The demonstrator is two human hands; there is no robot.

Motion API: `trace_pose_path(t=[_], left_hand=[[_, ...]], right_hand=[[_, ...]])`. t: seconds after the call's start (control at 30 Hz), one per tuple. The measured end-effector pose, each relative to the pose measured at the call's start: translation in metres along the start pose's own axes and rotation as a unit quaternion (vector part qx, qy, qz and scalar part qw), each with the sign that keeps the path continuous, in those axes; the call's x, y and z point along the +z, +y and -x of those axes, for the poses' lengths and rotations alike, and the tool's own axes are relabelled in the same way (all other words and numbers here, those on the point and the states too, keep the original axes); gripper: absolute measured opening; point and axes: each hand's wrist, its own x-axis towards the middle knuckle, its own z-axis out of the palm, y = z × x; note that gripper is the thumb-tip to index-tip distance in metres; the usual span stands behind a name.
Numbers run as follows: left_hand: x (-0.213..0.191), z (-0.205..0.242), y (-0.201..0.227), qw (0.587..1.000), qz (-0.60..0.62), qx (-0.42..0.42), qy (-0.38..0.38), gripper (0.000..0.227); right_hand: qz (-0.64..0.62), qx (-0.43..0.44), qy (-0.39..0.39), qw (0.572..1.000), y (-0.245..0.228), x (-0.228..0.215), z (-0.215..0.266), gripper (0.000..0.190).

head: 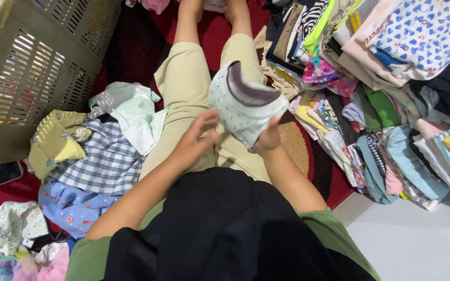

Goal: Folding various items of clothing from a laundry basket and stacking them in organized piles.

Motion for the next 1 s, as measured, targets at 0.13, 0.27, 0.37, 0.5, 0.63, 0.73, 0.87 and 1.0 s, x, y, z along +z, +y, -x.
trace_pose_path(t=[0.13,0.27,0.37,0.5,0.63,0.73,0.87,1.0], left_hand=[[0.000,-0.006,0.012,0.886,0.461,-0.047,-0.002,0.095],[-0.021,-0.005,0.001,0.851,0.521,-0.044,0.045,0.076],[-0.009,0.000,0.020,0.819,0.570,-0.048,0.047,0.064],[-0.014,-0.003,0.001,0.795,0.599,-0.080,0.057,0.055],[-0.019,-0.010,-0.036,0.797,0.579,-0.140,0.094,0.050],[-0.031,-0.012,-0.048,0.803,0.560,-0.161,0.127,0.046],[-0.030,0.000,0.002,0.799,0.561,-0.139,0.167,0.050],[-0.069,0.011,0.011,0.817,0.523,-0.077,0.231,0.052]], right_hand=[[0.459,-0.068,-0.207,0.861,0.010,0.013,0.012,0.126],[0.623,-0.089,-0.232,0.742,0.022,0.034,0.024,0.096],[0.630,-0.099,-0.191,0.746,0.027,0.035,0.024,0.081],[0.647,-0.119,-0.187,0.729,0.036,0.027,0.025,0.088],[0.544,-0.080,-0.126,0.826,0.039,0.023,0.024,0.045],[0.380,0.064,0.118,0.915,0.032,0.026,0.034,0.029],[0.173,-0.055,0.333,0.925,-0.024,0.047,-0.013,0.022],[0.119,-0.154,0.366,0.910,-0.029,-0.082,0.017,0.025]])
